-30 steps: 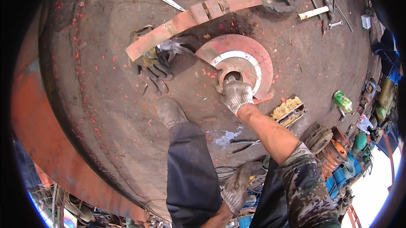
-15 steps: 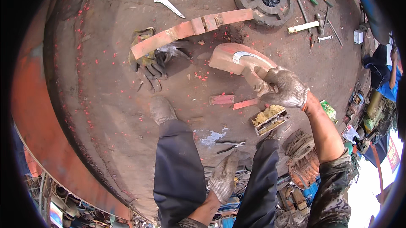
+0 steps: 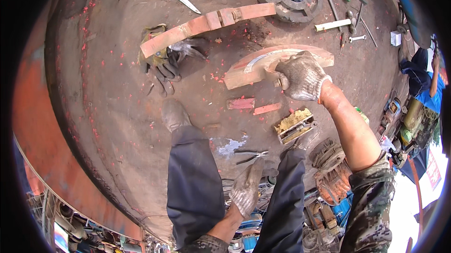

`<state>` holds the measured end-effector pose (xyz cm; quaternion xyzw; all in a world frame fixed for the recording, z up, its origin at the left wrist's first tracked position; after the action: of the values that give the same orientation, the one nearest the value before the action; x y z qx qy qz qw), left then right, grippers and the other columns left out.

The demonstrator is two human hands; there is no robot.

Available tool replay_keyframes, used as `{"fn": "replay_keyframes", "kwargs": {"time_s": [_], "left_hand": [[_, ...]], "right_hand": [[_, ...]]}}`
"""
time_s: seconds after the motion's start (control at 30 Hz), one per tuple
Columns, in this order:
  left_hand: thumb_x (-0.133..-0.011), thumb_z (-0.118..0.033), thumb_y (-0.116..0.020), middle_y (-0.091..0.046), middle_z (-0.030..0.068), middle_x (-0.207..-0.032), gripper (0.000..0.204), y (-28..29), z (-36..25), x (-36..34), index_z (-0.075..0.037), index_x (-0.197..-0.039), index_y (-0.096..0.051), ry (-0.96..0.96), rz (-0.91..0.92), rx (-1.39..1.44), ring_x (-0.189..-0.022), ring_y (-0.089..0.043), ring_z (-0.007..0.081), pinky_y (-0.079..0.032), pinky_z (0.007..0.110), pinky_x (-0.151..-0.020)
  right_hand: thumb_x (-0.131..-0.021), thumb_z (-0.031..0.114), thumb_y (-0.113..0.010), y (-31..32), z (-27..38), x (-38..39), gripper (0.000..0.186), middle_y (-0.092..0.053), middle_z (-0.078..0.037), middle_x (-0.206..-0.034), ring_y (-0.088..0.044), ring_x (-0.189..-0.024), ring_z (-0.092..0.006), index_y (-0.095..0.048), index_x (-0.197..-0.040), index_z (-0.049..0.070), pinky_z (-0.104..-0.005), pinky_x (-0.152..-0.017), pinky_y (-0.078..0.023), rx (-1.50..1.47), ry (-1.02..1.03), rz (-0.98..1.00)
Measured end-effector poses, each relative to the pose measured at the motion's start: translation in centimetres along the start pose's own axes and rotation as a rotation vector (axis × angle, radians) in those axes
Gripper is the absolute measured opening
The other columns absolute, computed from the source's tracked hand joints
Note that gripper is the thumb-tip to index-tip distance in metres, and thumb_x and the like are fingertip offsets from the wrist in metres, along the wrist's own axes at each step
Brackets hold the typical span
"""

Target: The person is repairing a large piece of machinery, using a hammer to adjust and secure metal components. They are working on a rusty, orange-colored machine part, possibly a brake assembly, and using various tools to manipulate and fix the parts.

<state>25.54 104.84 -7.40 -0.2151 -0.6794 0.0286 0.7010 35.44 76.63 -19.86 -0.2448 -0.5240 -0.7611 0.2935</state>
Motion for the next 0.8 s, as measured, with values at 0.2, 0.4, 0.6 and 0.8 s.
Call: {"fn": "replay_keyframes", "kwargs": {"time_s": [0.2,0.4,0.6,0.8], "left_hand": [[-0.114,-0.039,-0.042,-0.075,0.0159,-0.12,0.051,1.1,1.1,0.0,0.002,-0.132,-0.065,-0.031,-0.009,-0.016,-0.109,-0.07,0.024,-0.05,0.036,-0.1],[-0.113,-0.041,-0.044,-0.074,0.0141,-0.122,0.052,1.6,-0.7,0.7,0.002,-0.136,-0.063,-0.004,-0.025,0.165,-0.11,-0.071,0.0224,-0.054,0.035,-0.096],[-0.112,-0.035,-0.043,-0.072,0.0198,-0.124,0.049,1.8,0.0,0.3,0.004,-0.137,-0.06,-0.225,-0.106,-0.411,-0.111,-0.07,0.0312,-0.052,0.037,-0.097],[-0.111,-0.026,-0.043,-0.071,0.0227,-0.124,0.043,1.9,1.0,0.7,0.003,-0.14,-0.057,-0.548,-0.132,-0.678,-0.111,-0.069,0.0357,-0.053,0.04,-0.099]], "right_hand": [[-0.084,0.021,-0.06,-0.3,0.0,-0.3,0.033,-0.074,-0.019,-0.099,-0.071,-0.094,-0.0393,-0.076,-0.112,0.015,-0.0514,-0.091,-0.052,-0.071,-0.042,-0.061],[-0.084,0.014,-0.06,-3.0,3.1,3.2,0.038,-0.073,-0.019,-0.099,-0.07,-0.096,-0.0402,-0.07,-0.12,0.01,-0.0487,-0.09,-0.052,-0.007,0.018,-0.152],[-0.081,0.022,-0.065,-5.0,5.7,3.4,0.042,-0.075,-0.017,-0.104,-0.071,-0.099,-0.037,-0.073,-0.122,0.013,-0.0499,-0.089,-0.052,-0.227,-0.099,-0.012],[-0.084,0.028,-0.066,-6.6,6.4,5.8,0.035,-0.072,-0.023,-0.103,-0.069,-0.099,-0.043,-0.07,-0.113,0.008,-0.0515,-0.089,-0.053,-0.424,-0.148,-0.126]]}}
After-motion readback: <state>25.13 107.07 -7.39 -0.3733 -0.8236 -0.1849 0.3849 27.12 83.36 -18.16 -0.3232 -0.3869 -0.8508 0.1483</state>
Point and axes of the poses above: each hand's wrist, its own x-axis away from the middle knuckle, its own y-axis out of the back of the hand, z = x × y, the point moved 3 cm from there along -x, towards the middle knuckle
